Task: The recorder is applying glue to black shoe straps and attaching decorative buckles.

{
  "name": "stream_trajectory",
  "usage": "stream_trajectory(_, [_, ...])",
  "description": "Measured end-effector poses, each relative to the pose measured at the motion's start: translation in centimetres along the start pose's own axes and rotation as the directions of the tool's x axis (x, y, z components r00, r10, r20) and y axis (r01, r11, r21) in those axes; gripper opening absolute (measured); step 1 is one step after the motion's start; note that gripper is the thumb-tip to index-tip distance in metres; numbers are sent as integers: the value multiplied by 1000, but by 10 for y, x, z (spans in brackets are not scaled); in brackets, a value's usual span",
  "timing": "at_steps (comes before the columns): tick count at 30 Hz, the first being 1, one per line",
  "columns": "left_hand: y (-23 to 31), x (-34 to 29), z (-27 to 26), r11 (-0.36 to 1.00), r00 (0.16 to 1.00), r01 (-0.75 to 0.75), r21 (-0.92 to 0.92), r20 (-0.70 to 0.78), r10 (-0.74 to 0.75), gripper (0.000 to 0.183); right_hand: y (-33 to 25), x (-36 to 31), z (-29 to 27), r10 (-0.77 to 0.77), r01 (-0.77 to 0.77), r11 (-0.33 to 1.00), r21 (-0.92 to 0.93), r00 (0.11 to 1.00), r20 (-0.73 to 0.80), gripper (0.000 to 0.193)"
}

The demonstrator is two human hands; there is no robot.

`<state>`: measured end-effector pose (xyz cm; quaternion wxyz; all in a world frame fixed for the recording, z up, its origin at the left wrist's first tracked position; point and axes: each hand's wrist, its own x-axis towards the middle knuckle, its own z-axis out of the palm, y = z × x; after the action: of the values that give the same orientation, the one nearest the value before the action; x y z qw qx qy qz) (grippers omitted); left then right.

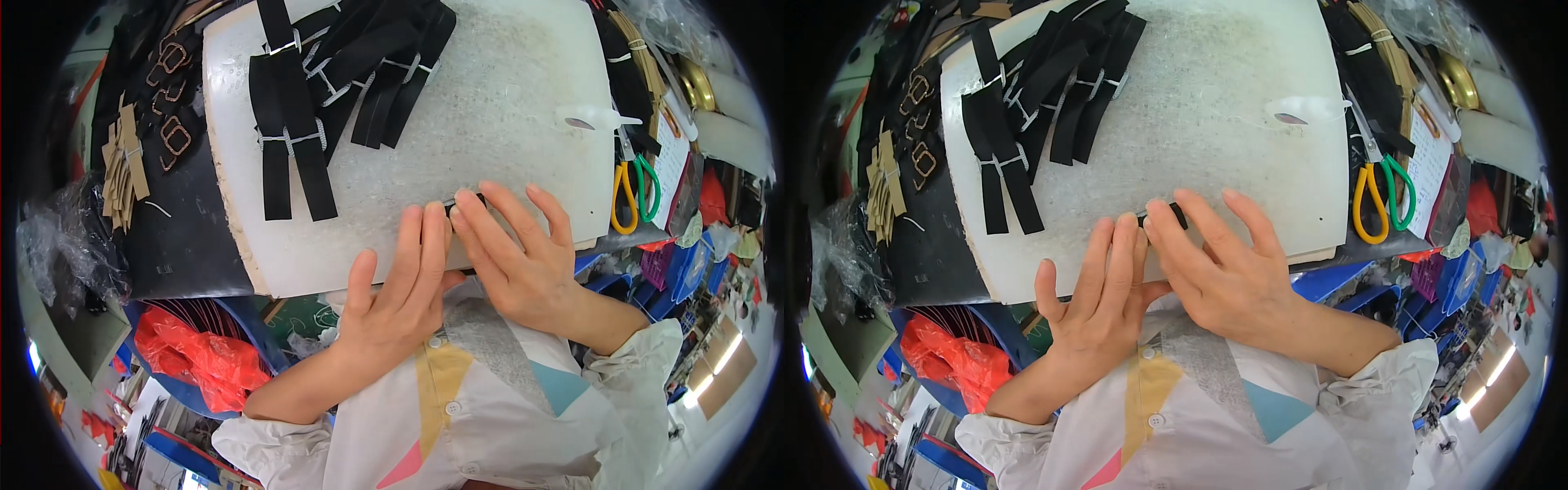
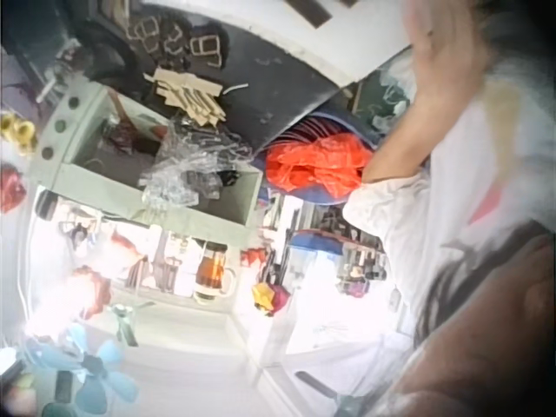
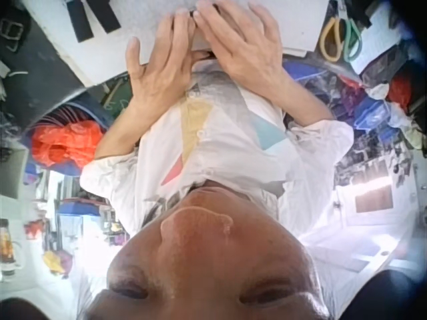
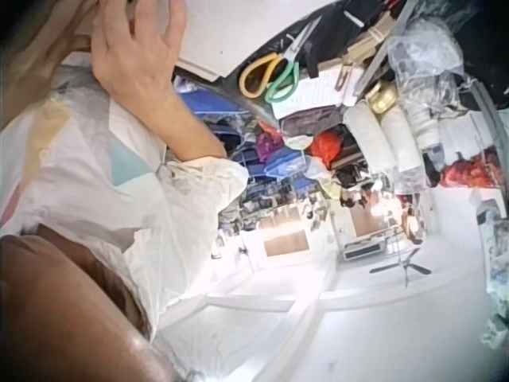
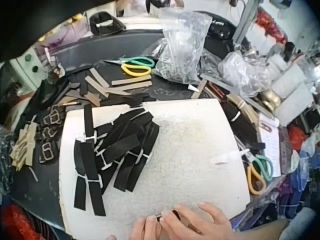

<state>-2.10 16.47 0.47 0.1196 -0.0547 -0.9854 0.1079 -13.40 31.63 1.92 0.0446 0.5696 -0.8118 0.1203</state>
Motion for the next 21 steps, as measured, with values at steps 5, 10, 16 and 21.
stream_trajectory(5, [-13,10,-5,849,995,93,-520,24,-95,21,2,4,-5,43,-47,991,124,998,36,34])
stream_trajectory(10, [-36,20,15,576,972,43,-816,-100,-214,23,44,18,3,52,-31,819,572,998,-19,35])
stream_trajectory(16, [-35,31,-12,-426,679,386,-818,565,-469,17,42,28,-15,307,-320,243,916,921,240,27])
stream_trajectory(21, [-37,28,-14,-641,669,310,-703,640,-378,26,29,30,-17,383,-393,-132,910,827,412,26])
